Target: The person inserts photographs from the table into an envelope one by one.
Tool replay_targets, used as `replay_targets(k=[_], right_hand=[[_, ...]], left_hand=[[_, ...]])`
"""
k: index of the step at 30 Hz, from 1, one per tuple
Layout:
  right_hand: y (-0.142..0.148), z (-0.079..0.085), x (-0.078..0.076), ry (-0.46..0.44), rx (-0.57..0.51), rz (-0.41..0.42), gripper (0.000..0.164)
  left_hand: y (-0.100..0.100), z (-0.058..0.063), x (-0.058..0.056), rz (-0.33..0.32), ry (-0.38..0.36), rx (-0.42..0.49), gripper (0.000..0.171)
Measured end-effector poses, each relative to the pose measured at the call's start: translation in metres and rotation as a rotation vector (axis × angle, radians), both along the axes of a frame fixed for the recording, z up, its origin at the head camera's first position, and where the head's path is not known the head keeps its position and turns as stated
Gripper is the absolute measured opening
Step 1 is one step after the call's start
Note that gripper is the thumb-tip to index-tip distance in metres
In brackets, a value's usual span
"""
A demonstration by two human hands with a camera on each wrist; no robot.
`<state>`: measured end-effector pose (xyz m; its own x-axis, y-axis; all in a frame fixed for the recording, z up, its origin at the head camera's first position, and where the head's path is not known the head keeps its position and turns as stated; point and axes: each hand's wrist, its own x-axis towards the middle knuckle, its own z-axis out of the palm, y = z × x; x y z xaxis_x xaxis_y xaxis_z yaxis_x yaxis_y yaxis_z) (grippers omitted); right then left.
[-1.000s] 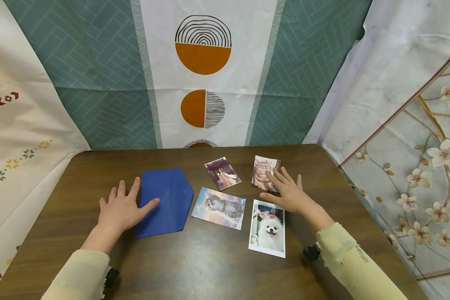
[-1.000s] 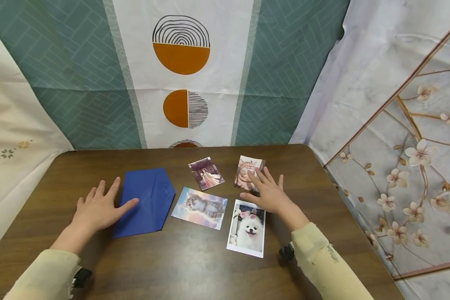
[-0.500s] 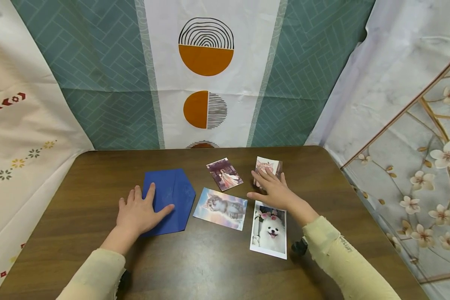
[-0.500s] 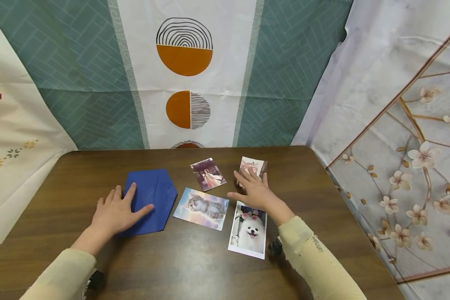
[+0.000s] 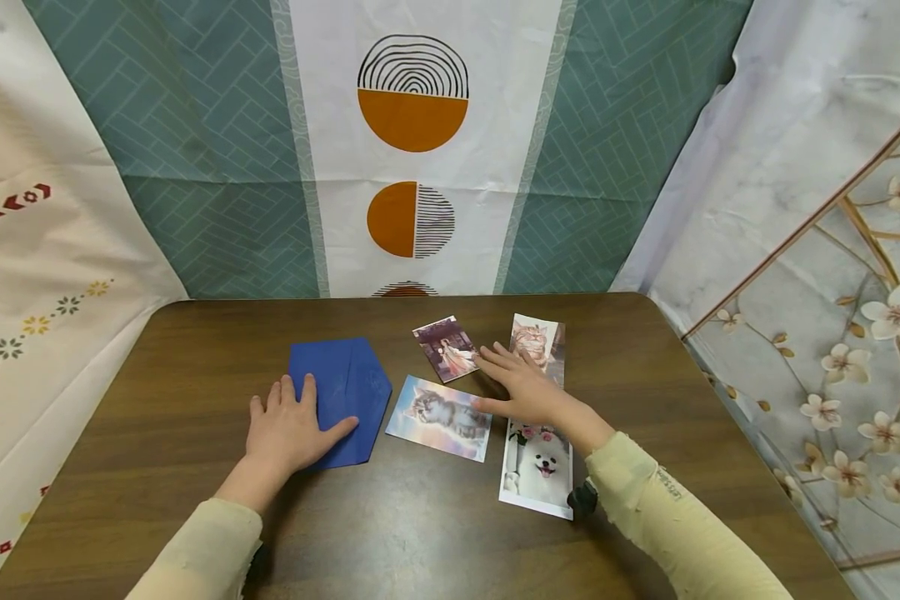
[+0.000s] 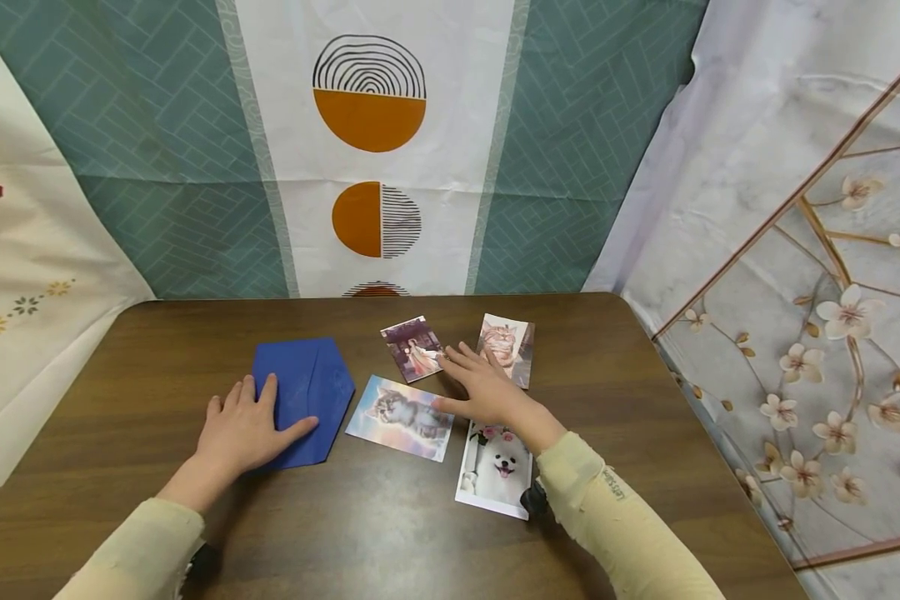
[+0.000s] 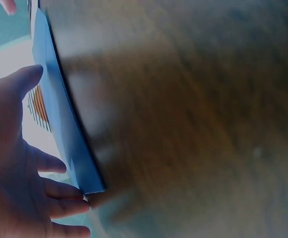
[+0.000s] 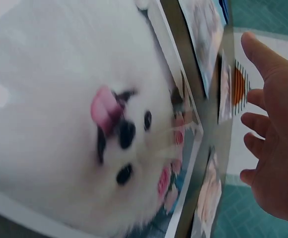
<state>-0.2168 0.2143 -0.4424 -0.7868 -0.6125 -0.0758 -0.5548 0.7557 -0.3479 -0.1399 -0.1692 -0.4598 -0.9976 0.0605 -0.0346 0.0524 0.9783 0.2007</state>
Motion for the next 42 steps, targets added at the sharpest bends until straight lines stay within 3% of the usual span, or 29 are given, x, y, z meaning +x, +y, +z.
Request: replay_targets(k=[7,23,36,42], right_hand=[[-0.013,-0.004,0.005,-0.001,-0.004,0.089,0.082],[-0.023,-0.014,0.026,0.091,0.002,0.24,0.074],[-0.029,-0.016,0.044,0.131,0.026,0.225,0.073],[-0.03,-0.017,0.048,0.211,0.003,0.218,0.07]], left_hand=[[0.0,0.0,0.001,-0.006,0.007,-0.01,0.111],[-0.014,0.0,0.001,-0.075,0.015,-0.012,0.105],[-0.031,-0.002,0.003,-0.145,-0.016,0.007,0.098],[-0.03,-0.001,0.004,-0.131,0.024,-0.007,0.102]])
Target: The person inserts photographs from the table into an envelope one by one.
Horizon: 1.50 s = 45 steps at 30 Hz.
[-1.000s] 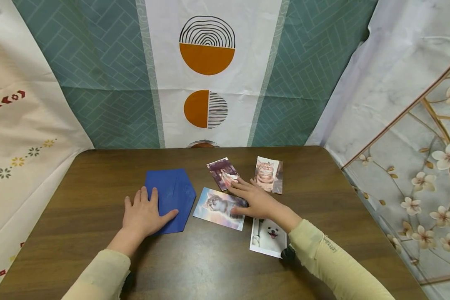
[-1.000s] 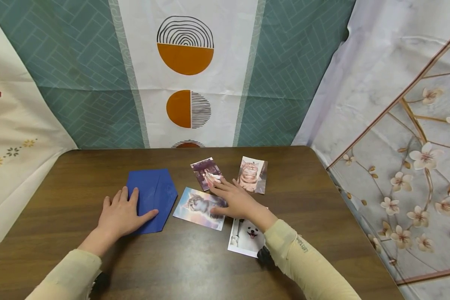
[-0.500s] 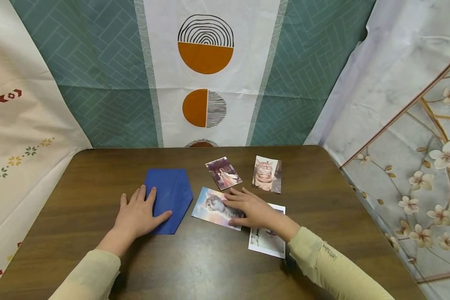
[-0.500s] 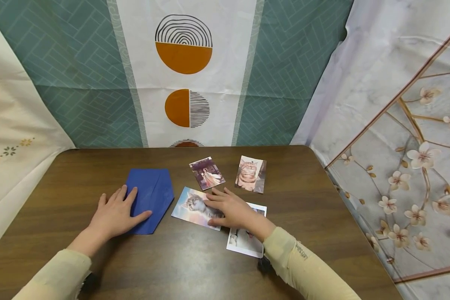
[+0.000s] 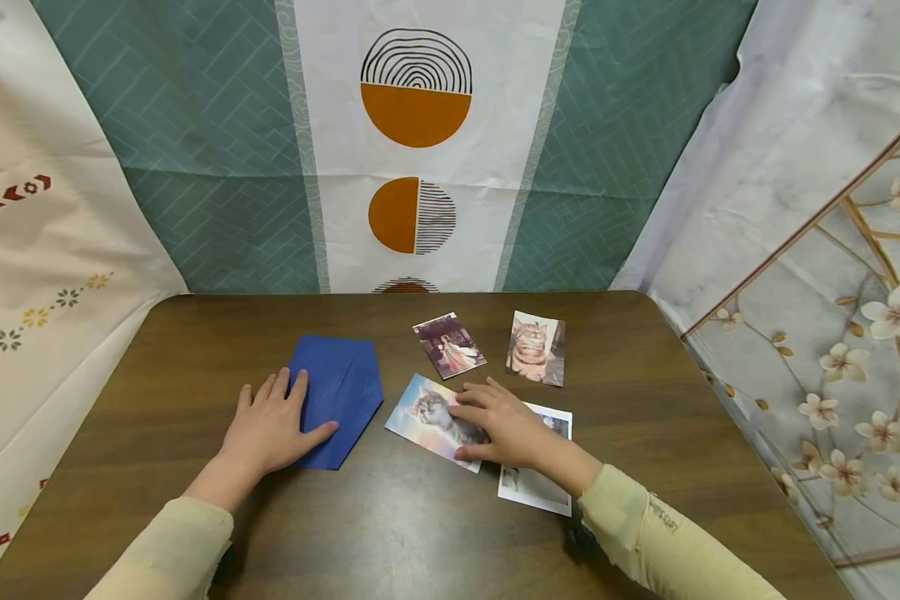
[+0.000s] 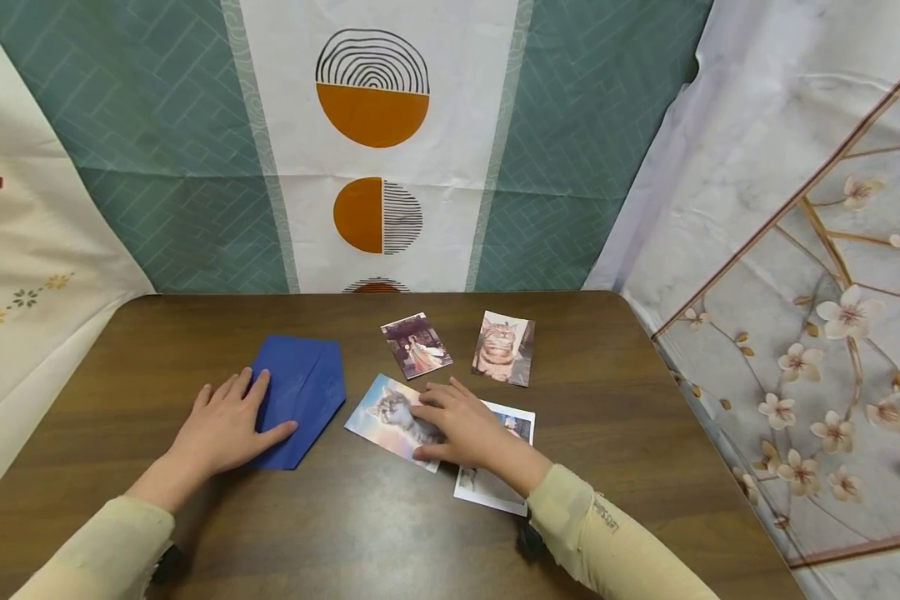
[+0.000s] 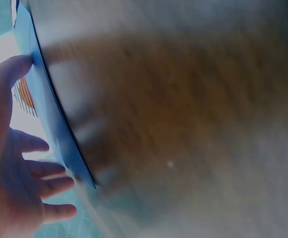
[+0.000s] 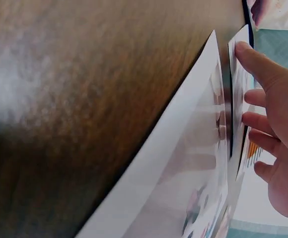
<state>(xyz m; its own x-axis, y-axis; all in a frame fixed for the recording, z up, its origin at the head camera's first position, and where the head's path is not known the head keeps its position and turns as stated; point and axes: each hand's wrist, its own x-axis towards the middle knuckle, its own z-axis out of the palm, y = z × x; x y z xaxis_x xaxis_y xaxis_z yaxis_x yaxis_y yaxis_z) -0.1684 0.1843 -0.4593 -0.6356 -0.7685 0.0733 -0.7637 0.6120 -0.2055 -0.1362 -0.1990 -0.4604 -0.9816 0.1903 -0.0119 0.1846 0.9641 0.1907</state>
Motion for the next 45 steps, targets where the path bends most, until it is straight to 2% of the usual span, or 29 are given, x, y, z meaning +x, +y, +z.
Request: replay_targets(k=[6,13,20,35,45], right_hand=[[0.001,0.0,-0.003,0.043,-0.048,0.007,0.065],[0.001,0.003,-0.013,0.046,-0.063,0.005,0.06],[0.0,0.005,-0.022,0.03,-0.107,-0.002,0.057],[-0.009,0.006,-0.034,-0.082,-0.081,-0.026,0.054],[-0.013,0.004,-0.037,-0.083,-0.09,-0.003,0.052]], left_hand=[[0.003,0.003,0.001,0.048,0.023,-0.011,0.107],[0.0,0.001,0.0,0.068,0.022,0.011,0.101],[-0.001,0.001,-0.004,0.073,0.034,0.068,0.096],[-0.004,0.004,-0.004,0.133,-0.016,0.169,0.094],[-0.005,0.003,-0.001,0.192,-0.047,0.195,0.098]])
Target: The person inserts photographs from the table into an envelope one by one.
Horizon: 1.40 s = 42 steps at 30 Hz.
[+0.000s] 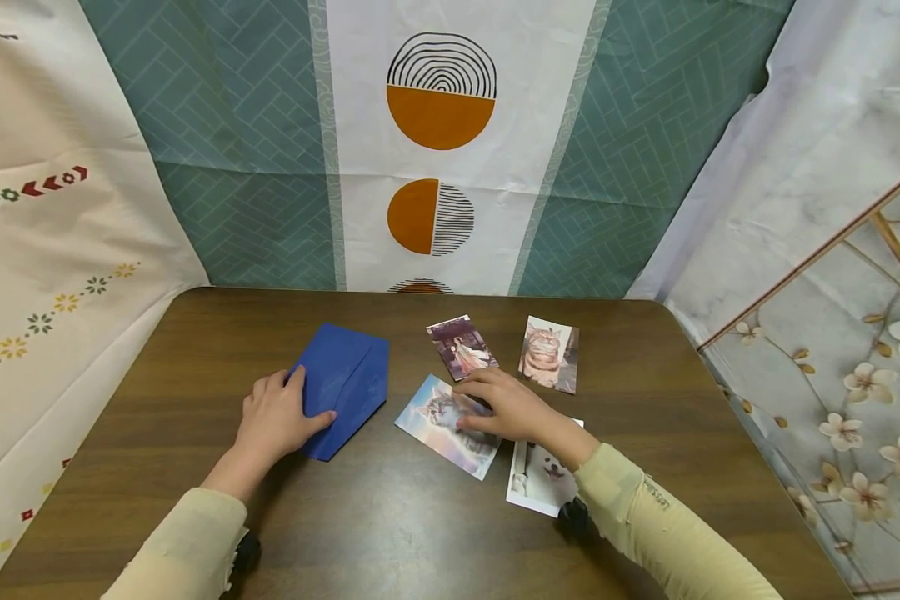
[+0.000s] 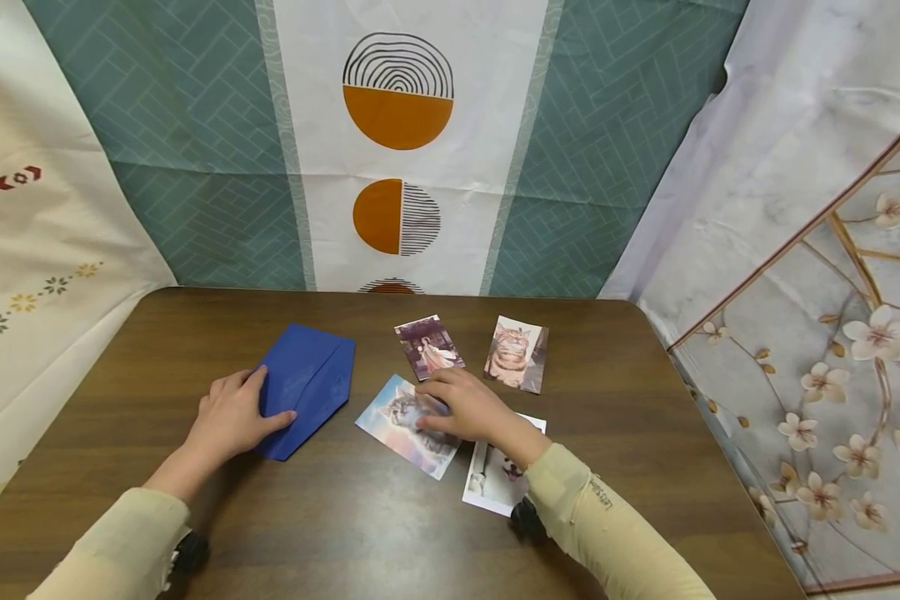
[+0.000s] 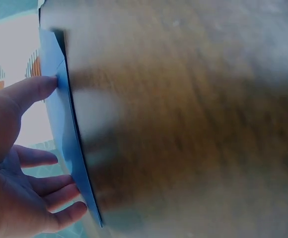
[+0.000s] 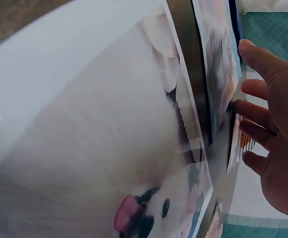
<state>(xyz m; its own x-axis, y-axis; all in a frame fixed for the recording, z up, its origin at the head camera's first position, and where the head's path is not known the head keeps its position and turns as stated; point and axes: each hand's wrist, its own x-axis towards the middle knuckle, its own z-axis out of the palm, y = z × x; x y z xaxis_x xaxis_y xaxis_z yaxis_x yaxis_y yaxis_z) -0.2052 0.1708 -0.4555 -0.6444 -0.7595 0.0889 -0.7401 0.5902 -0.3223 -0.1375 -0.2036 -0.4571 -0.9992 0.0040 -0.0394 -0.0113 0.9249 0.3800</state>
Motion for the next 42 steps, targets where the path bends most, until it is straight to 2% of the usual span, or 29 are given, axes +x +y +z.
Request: replay_targets(k=[8,21,31,42], right_hand=[[0.003,-0.002,0.001,-0.022,0.011,-0.019,0.052],[-0.002,0.001,0.001,-0.017,-0.013,-0.004,0.05],[-0.005,0.003,-0.002,-0.035,-0.011,-0.005,0.053],[-0.005,0.001,-0.003,-0.049,-0.011,-0.011,0.052]], left_hand=[[0.0,0.003,-0.002,0.021,-0.002,0.032,0.09],[0.0,0.004,-0.005,0.041,-0.013,0.087,0.089],[0.0,0.007,-0.009,0.067,-0.057,0.144,0.091],[-0.004,0.006,-0.015,0.082,-0.078,0.2,0.083]])
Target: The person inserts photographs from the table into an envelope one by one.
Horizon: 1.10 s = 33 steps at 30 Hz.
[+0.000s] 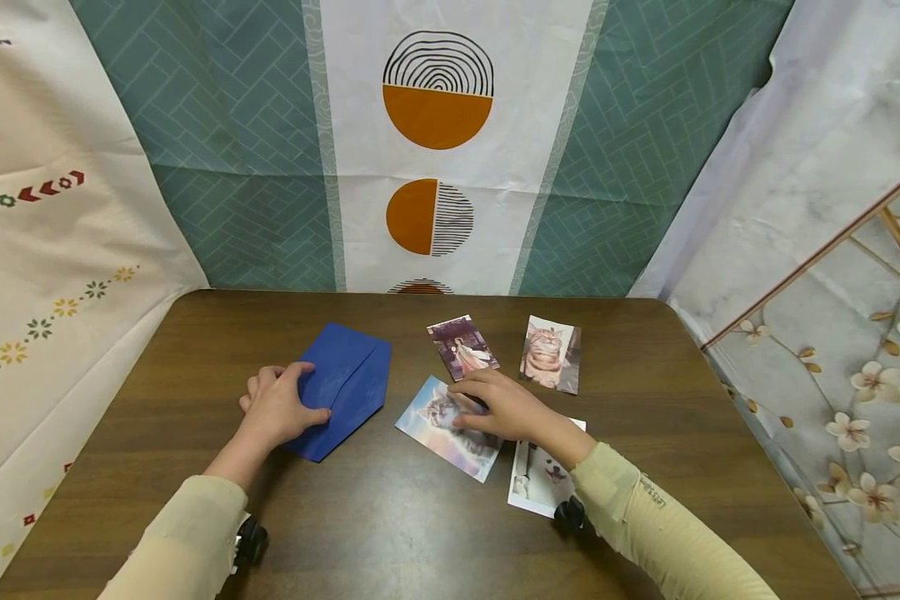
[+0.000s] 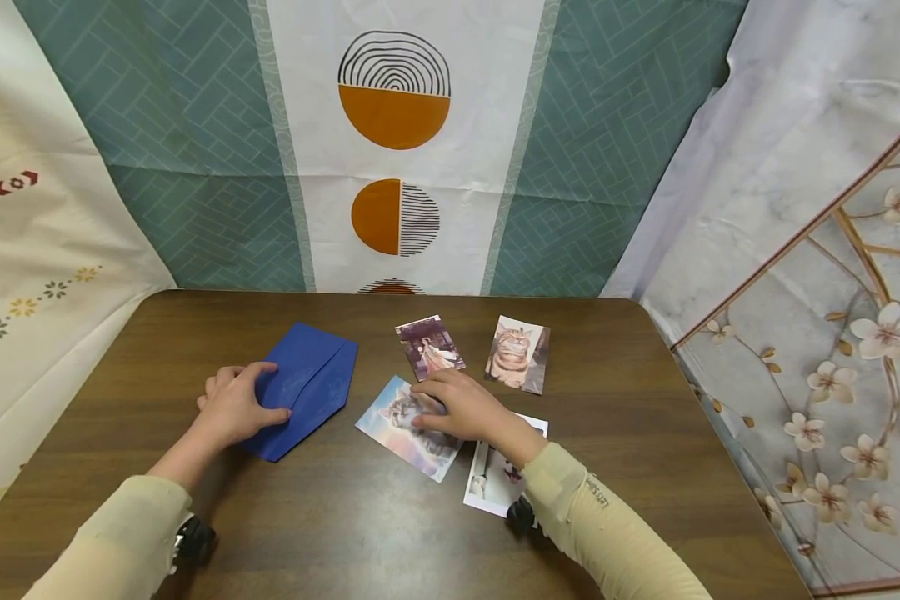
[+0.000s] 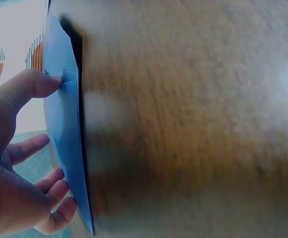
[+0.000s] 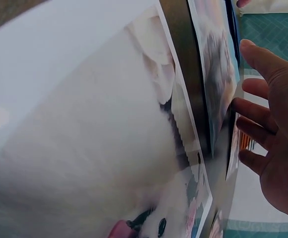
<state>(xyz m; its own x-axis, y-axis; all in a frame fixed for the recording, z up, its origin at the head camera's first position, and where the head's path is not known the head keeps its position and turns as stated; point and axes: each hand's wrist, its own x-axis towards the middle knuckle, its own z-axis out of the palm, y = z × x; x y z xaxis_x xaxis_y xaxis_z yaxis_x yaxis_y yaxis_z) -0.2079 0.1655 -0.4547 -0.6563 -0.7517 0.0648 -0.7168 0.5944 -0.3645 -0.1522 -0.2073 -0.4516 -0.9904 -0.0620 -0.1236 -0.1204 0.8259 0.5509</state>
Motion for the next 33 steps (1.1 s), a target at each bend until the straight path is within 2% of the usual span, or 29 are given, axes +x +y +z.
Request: replay_targets(k=[7,15,20,24,33], right_hand=[[0.002,0.001,0.002,-0.021,-0.001,-0.002,0.052],[0.004,0.001,0.003,-0.014,-0.008,0.004,0.052],[0.004,0.001,0.002,0.008,-0.014,0.008,0.052],[0.003,0.001,0.001,0.013,-0.01,0.008,0.052],[0.002,0.004,0.002,-0.006,-0.011,0.001,0.051]], left_hand=[[0.0,-0.003,-0.004,0.005,-0.021,0.003,0.081],[0.0,-0.007,-0.008,0.0,0.0,0.01,0.08],[-0.001,-0.003,-0.008,-0.009,0.009,0.008,0.087],[-0.004,0.001,-0.01,-0.017,-0.013,-0.008,0.09],[-0.005,0.005,-0.015,-0.027,-0.058,-0.031,0.086]])
